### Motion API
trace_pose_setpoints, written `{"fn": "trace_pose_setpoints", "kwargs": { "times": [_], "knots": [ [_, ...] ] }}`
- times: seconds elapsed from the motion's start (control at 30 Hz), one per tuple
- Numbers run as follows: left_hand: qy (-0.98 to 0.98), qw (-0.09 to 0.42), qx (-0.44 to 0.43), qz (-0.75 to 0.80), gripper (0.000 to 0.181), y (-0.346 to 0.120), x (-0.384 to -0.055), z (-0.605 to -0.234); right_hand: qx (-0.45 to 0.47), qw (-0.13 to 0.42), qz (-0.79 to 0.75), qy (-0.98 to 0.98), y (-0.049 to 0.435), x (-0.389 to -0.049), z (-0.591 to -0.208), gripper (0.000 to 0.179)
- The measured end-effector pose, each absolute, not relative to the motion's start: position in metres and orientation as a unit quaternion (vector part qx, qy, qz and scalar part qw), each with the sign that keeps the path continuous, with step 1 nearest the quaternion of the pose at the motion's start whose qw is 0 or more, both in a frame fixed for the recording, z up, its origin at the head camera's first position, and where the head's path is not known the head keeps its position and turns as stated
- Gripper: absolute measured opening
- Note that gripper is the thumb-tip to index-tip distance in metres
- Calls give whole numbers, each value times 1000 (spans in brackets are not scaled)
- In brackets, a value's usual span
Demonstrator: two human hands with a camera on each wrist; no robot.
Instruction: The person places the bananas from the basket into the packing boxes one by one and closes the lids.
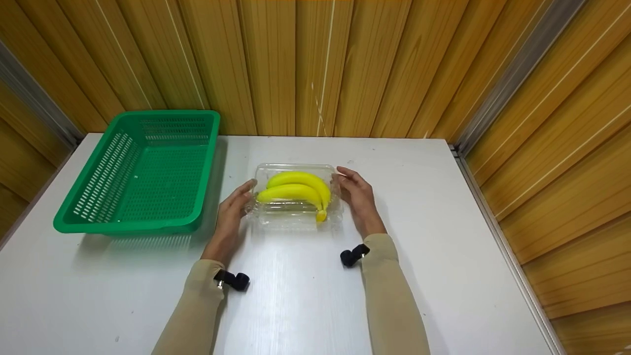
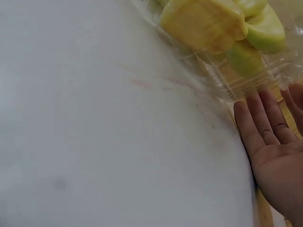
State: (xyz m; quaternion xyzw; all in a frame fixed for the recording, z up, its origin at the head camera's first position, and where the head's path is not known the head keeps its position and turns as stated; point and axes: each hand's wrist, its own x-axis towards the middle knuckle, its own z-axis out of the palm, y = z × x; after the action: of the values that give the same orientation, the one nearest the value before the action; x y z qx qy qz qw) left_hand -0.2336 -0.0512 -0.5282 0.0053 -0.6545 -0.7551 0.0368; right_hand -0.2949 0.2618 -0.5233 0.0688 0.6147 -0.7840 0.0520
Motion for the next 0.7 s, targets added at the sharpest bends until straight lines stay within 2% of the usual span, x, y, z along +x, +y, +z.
{"fn": "trace_pose_setpoints", "kwargs": {
  "times": [0.3,0.47,0.7],
  "knots": [
    [-655,24,10,-755,50,-52,-232,-528,11,48,-703,709,275,-283,-510,53],
    [-655,22,16,-755,50,-51,-231,-529,-4,76,-653,753,281,-270,-504,56],
    [-644,11,25,-765,52,-50,-231,-530,-23,107,-658,745,291,-257,-502,58]
  ]
}}
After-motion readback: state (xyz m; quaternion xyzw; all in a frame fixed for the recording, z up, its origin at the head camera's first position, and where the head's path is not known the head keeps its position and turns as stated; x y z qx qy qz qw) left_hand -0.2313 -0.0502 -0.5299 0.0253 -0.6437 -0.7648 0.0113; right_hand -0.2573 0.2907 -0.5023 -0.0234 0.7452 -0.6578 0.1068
